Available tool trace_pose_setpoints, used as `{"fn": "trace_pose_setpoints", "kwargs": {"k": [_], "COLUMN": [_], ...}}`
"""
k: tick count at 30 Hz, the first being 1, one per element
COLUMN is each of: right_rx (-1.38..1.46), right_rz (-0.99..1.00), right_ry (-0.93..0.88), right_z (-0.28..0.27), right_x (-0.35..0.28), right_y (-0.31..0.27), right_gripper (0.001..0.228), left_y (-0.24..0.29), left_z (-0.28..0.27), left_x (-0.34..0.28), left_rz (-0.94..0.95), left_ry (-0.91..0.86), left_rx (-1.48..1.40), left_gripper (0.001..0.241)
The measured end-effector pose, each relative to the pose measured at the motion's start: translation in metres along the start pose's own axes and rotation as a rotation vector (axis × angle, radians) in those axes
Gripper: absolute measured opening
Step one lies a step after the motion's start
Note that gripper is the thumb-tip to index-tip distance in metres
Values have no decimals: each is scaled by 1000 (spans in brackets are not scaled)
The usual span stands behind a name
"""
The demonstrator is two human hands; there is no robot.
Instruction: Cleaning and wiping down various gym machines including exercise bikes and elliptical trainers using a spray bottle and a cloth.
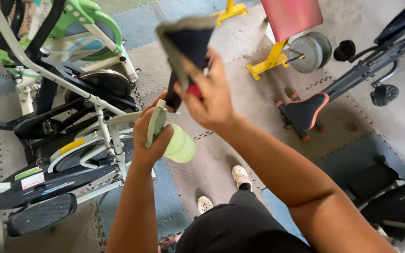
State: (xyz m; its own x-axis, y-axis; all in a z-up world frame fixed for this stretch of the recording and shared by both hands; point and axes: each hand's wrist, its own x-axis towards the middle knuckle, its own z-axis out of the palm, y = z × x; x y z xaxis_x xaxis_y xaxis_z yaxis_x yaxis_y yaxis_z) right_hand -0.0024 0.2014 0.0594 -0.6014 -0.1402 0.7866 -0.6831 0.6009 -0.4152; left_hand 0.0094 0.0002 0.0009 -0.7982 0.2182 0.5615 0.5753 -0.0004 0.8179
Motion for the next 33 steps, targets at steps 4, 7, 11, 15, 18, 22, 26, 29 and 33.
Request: {"fn": "trace_pose_setpoints", "kwargs": {"k": [4,7,11,15,18,22,26,29,33], "right_rx": [61,45,111,-88,-190,-653,-1100,-1076,-945], "right_rz": [10,10,99,-81,-335,-503,-766,-705,-816], "right_ry": [62,-70,-297,-200,-212,-468,-602,-813,-703], "right_z": [4,24,31,-40,-81,-72,-34,18,89], "right_x": [2,-37,-87,-24,39,68,56,25,0], "right_y": [-8,3,33,-1,-36,-52,-39,-33,-18], "right_gripper": [57,60,55,52,58,60,37,43,46], "left_y": [0,-15,-9,-13,-12,-11,-18,-24,-21], "left_z": [2,0,-12,-27,-38,-51,-64,-68,-68], "left_x": [2,-2,-7,-30,-52,-72,-93,-106,-125], "left_rz": [45,63,33,124,95,-48,-112,-129,-203], "left_ry": [-6,8,-29,38,81,139,193,205,279], "left_rx": [41,27,100,133,177,164,164,130,286], "left_gripper": [37,40,37,42,45,52,53,51,51]}}
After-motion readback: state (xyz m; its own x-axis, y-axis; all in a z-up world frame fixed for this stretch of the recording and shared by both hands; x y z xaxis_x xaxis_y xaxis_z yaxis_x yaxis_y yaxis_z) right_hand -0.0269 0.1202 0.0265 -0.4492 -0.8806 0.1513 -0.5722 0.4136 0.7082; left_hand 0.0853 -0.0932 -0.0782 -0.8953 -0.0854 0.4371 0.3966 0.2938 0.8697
